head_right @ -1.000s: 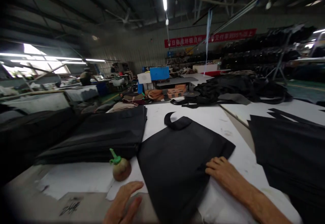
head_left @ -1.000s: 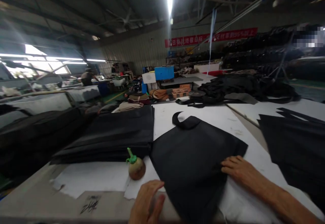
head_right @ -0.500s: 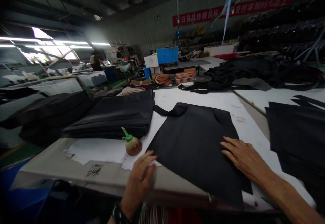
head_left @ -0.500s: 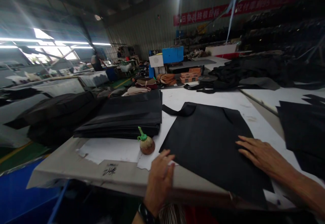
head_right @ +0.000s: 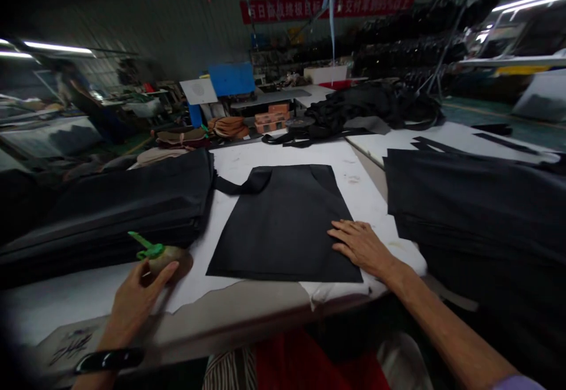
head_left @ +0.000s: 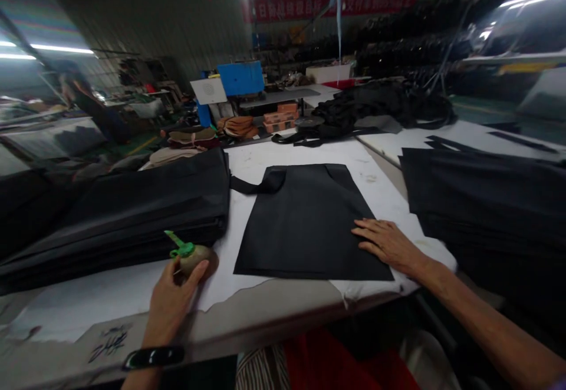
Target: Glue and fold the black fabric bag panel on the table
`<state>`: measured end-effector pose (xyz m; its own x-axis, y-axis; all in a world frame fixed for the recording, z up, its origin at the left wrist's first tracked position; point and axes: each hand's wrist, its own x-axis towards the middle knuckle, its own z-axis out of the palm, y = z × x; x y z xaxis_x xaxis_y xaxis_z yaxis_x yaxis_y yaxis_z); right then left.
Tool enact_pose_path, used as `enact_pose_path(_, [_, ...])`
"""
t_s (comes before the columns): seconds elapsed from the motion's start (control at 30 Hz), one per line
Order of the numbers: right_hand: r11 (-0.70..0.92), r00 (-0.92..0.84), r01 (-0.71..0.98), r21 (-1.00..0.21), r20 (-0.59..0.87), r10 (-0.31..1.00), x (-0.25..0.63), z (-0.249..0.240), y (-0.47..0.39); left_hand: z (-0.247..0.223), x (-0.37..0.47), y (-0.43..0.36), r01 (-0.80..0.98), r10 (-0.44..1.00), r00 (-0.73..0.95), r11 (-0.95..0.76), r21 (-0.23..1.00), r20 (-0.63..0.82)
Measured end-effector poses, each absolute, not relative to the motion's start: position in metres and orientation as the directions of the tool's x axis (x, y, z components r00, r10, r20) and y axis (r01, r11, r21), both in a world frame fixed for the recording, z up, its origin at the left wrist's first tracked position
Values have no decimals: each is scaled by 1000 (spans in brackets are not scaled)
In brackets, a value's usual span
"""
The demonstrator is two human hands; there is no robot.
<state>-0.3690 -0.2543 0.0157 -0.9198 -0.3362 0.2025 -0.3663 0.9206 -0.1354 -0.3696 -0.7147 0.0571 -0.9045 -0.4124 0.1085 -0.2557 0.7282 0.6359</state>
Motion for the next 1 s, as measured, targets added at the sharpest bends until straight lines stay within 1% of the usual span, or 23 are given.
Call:
enact_pose_path(0.1, [923,-918,-349,-160,255,-303,-372,24,-249,60,-366,-713,-240,-429,-894,705,668,131])
enact_pose_path(0.13, [921,-914,-345,-182,287,-286,-369,26,-252,61,-363,-712,-235,-437,-888,699,676,143])
enact_pose_path(0.17, [911,-910,-340,-232,327,-256,-363,27,-257,63,-359,-711,-227,-439,-885,696,682,154])
enact_pose_path(0.2, [889,-906,-337,-309,362,-218,-355,28,-265,65,-355,-709,-217,-440,-883,693,688,164])
enact_pose_path(0.23, [842,-907,-333,-423,387,-165,-347,29,-276,67,-351,-706,-201,-435,-883,686,699,174])
enact_pose_path(0.27, [766,-917,-326,-553,383,-114,-337,29,-289,70,-347,-702,-179,-428,-886,672,719,180])
enact_pose_path(0.33, [596,-950,-294,-747,297,-96,-318,29,-319,76,-340,-689,-124,-402,-897,624,772,182])
enact_pose_path(0.37, [525,-963,-265,-809,248,-105,-310,30,-335,79,-335,-680,-95,-381,-908,590,802,172])
enact_pose_path(0.43, [401,-976,-209,-892,168,-136,-296,30,-363,83,-325,-654,-52,-313,-942,493,869,121])
enact_pose_path(0.5, [279,-976,-170,-945,123,-179,-287,30,-384,85,-311,-621,-50,-190,-982,314,948,11])
enact_pose_path(0.6, [115,-971,-84,-990,55,-235,-279,24,-394,82,-289,-565,-134,97,-985,62,989,-140])
enact_pose_path(0.63, [82,-973,-43,-996,24,-228,-277,21,-391,80,-284,-549,-178,142,-974,11,984,-178])
enact_pose_path(0.7, [64,-984,37,-997,-47,-169,-278,12,-376,76,-282,-526,-180,190,-967,-30,983,-171])
enact_pose_path(0.77, [77,-992,90,-993,-96,-77,-283,2,-350,74,-290,-521,-112,273,-955,26,993,-115])
enact_pose_path(0.83, [63,-996,84,-994,-81,50,-291,-7,-316,72,-308,-531,11,329,-943,206,978,-59])
enact_pose_path(0.87, [39,-992,70,-997,-66,106,-294,-10,-299,70,-320,-541,75,304,-952,348,934,-37])
enact_pose_path(0.9, [6,-986,57,-998,-56,156,-297,-12,-282,67,-334,-552,168,264,-964,494,853,37])
enact_pose_path(0.93, [-29,-980,54,-998,-59,188,-299,-12,-267,62,-348,-563,283,279,-951,610,740,134])
enact_pose_path(1.0, [-88,-973,83,-993,-100,209,-301,-7,-244,47,-372,-582,404,353,-914,755,517,198])
